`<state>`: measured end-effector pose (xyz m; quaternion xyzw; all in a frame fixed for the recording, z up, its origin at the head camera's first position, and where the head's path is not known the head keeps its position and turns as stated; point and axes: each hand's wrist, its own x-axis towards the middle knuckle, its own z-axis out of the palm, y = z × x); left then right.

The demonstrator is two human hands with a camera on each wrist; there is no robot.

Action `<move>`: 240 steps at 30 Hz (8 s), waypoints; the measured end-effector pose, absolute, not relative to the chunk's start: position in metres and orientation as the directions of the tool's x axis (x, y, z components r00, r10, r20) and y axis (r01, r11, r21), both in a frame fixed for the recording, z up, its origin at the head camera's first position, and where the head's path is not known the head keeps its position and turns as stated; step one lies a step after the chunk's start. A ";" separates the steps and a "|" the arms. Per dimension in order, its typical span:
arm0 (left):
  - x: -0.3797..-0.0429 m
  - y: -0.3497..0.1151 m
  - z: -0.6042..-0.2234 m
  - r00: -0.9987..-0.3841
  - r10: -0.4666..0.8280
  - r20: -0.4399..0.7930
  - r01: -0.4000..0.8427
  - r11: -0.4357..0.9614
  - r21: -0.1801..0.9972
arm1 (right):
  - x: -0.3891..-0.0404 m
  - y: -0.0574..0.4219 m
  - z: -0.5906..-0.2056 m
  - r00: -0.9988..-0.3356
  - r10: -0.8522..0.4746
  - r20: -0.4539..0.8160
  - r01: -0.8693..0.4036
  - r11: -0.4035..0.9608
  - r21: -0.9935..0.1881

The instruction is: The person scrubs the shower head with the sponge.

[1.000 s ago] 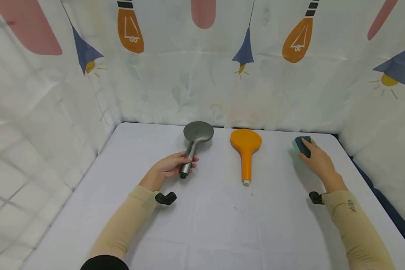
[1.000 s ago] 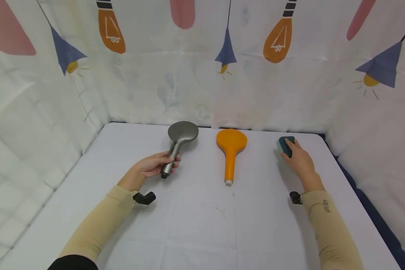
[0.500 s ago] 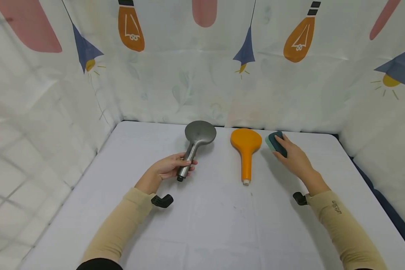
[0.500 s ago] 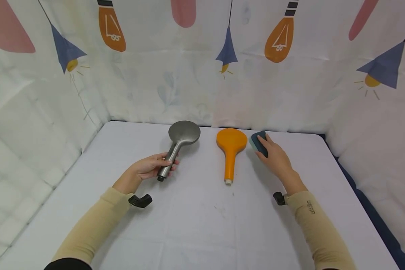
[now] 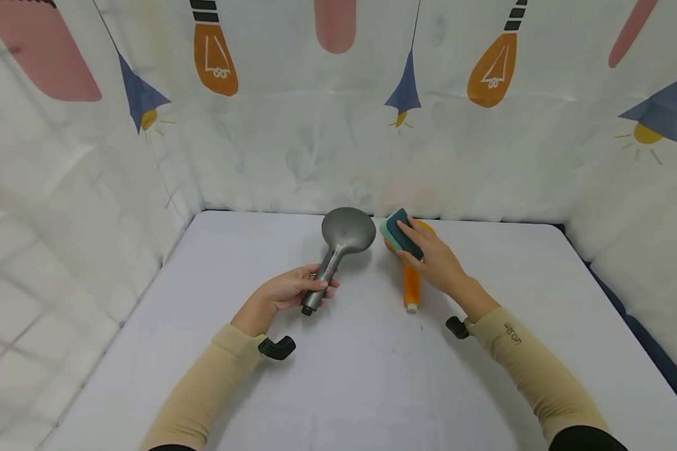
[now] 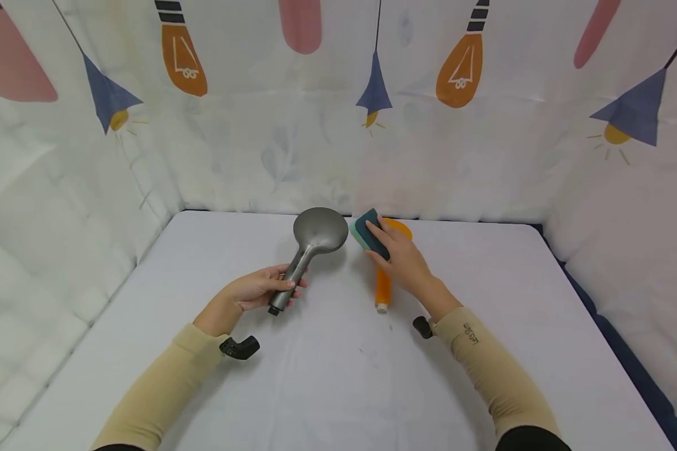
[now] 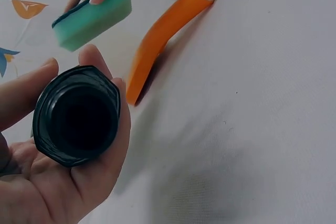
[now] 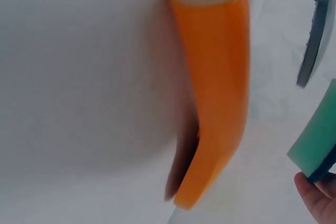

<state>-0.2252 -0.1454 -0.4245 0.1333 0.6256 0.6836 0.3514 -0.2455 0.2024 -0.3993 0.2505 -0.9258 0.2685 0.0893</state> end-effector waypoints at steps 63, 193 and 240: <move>-0.227 -0.124 -0.427 -0.636 0.719 -0.279 -0.313 0.090 0.945 | -0.258 0.159 -0.397 -0.716 -0.561 0.415 -0.692 0.649 -0.317; -0.226 -0.114 -0.428 -0.671 0.706 -0.228 -0.338 -0.017 0.941 | -0.254 0.164 -0.416 -0.440 -0.495 0.749 -0.860 0.471 -0.195; -0.219 -0.103 -0.431 -0.620 0.745 -0.248 -0.370 0.001 0.929 | -0.244 0.164 -0.413 -0.484 -0.526 0.700 -0.822 0.548 -0.156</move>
